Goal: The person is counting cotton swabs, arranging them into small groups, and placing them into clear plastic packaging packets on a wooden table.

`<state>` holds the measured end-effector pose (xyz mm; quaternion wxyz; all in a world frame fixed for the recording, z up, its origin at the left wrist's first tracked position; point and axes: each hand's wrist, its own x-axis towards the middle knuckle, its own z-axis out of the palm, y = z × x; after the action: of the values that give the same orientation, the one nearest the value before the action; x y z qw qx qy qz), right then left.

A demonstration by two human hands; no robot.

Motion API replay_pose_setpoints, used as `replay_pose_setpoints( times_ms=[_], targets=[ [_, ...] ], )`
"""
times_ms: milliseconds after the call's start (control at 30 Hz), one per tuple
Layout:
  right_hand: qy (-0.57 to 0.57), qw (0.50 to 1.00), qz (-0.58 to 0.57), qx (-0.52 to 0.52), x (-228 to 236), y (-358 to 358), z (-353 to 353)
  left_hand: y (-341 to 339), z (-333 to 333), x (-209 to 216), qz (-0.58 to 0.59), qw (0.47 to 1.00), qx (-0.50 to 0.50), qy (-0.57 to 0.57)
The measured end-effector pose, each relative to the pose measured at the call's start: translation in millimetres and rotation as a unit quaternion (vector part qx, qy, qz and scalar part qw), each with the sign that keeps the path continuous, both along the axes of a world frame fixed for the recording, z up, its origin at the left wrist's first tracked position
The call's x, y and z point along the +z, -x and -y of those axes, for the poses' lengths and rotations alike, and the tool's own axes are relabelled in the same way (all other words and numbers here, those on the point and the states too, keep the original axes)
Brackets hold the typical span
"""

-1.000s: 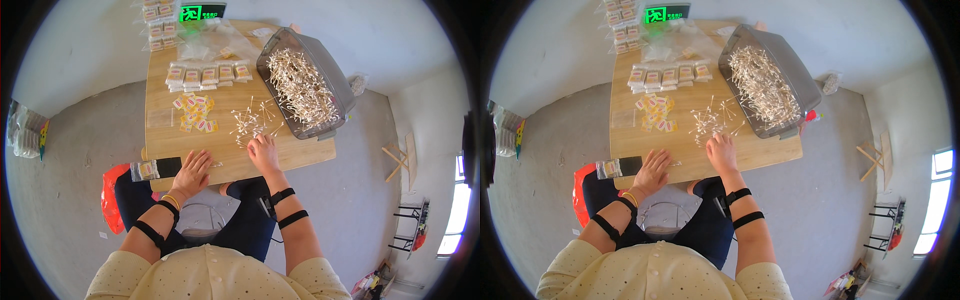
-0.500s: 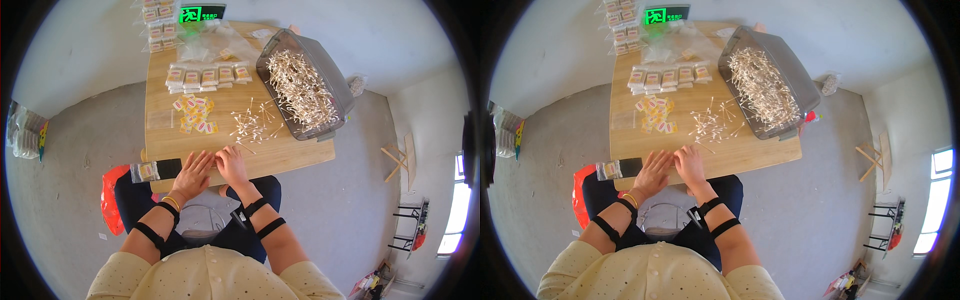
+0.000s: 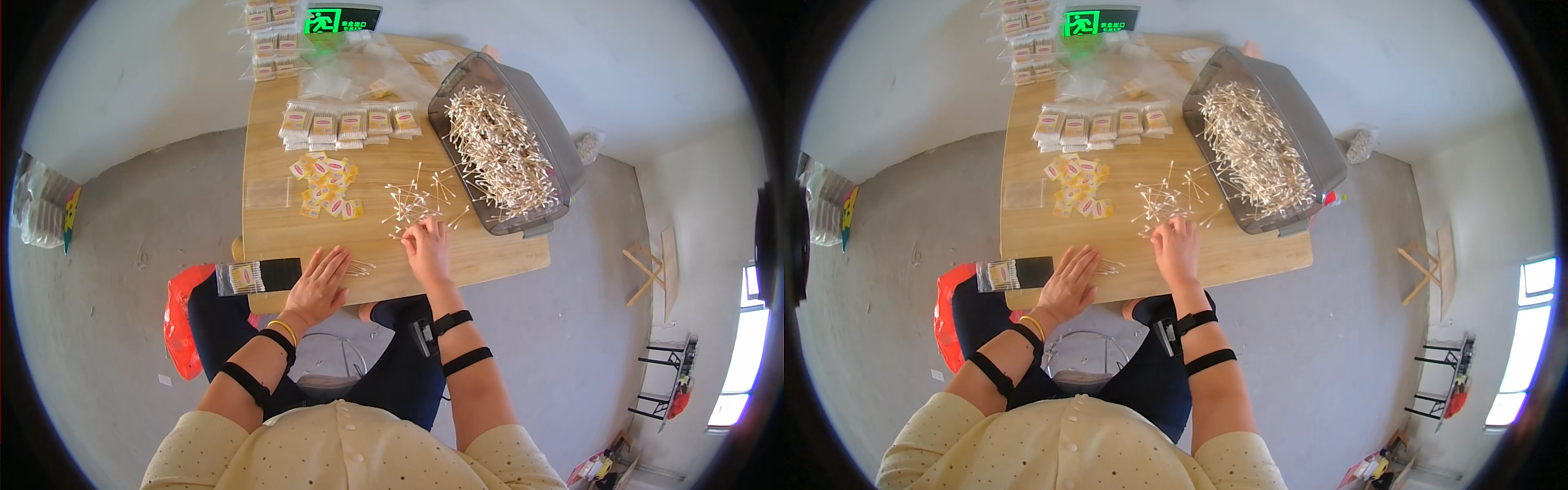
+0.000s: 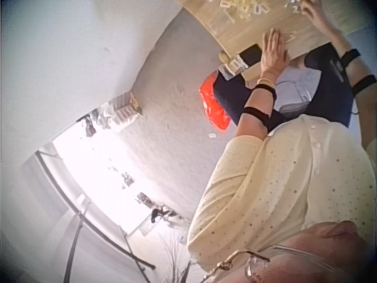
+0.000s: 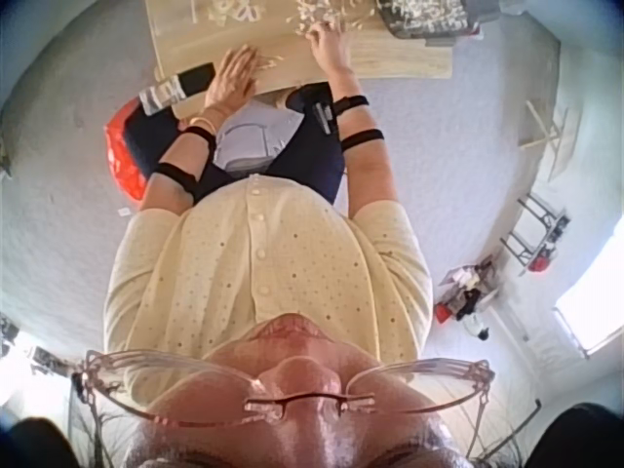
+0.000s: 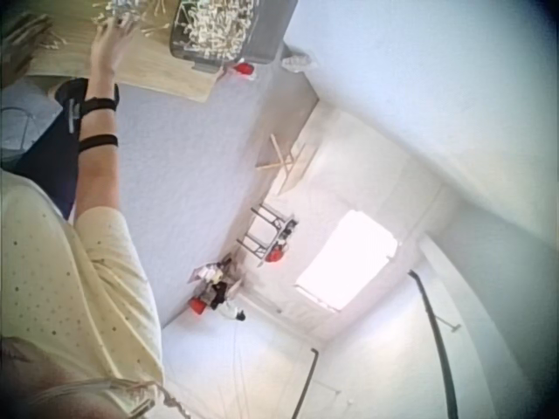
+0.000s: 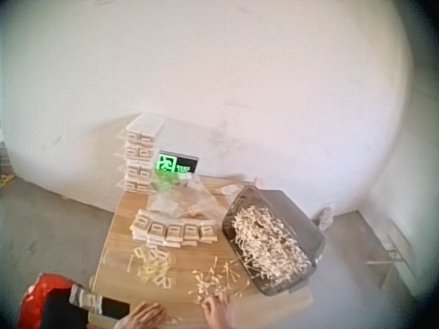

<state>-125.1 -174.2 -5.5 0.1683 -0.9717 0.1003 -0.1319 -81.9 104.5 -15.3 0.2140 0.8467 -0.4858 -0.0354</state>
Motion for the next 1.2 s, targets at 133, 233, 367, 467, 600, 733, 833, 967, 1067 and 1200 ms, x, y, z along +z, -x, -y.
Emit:
replay_pose_setpoints(
  times_ms=[133, 233, 367, 467, 600, 733, 833, 967, 1067, 1200],
  targets=[
    [-0.043, 0.999, 0.017, 0.018, -13.2, -4.6, -27.1, 0.3, 0.1, -0.4, 0.005, 1.000, -0.004, -0.006],
    [-0.064, 0.998, 0.010, 0.023, -19.8, -7.4, -60.3, 0.3, 1.0, -0.5, 0.004, 1.000, -0.005, -0.012],
    [-0.089, 0.994, 0.040, 0.054, -25.7, -2.9, -94.1, 1.3, 3.7, 1.6, -0.004, 1.000, 0.004, 0.022],
    [-0.144, 0.985, 0.075, 0.049, -22.4, 2.8, -82.2, 0.6, 3.1, -2.1, -0.011, 1.000, 0.002, 0.012],
    [-0.080, 0.991, 0.086, -0.064, -13.8, 16.8, -23.6, 0.0, 0.4, -0.6, 0.003, 1.000, 0.001, -0.007],
    [-0.057, 0.989, 0.062, -0.120, -11.2, 18.8, 2.5, 0.5, 2.4, 2.1, 0.004, 1.000, 0.003, -0.021],
    [-0.040, 0.992, 0.038, -0.109, -15.9, 15.0, 8.0, 0.6, 5.1, 1.7, 0.009, 1.000, 0.002, -0.019],
    [-0.039, 0.993, 0.042, -0.106, -8.8, 10.1, 3.4, 0.9, 3.4, -0.1, 0.005, 1.000, 0.003, -0.019],
    [-0.040, 0.993, 0.029, -0.110, -0.3, 14.8, 4.6, 0.5, 1.2, -2.6, 0.002, 1.000, 0.004, -0.017],
    [-0.068, 0.989, -0.042, -0.126, -0.1, 27.9, 6.9, 0.3, 0.3, -2.3, 0.007, 1.000, 0.002, -0.021]
  ],
)
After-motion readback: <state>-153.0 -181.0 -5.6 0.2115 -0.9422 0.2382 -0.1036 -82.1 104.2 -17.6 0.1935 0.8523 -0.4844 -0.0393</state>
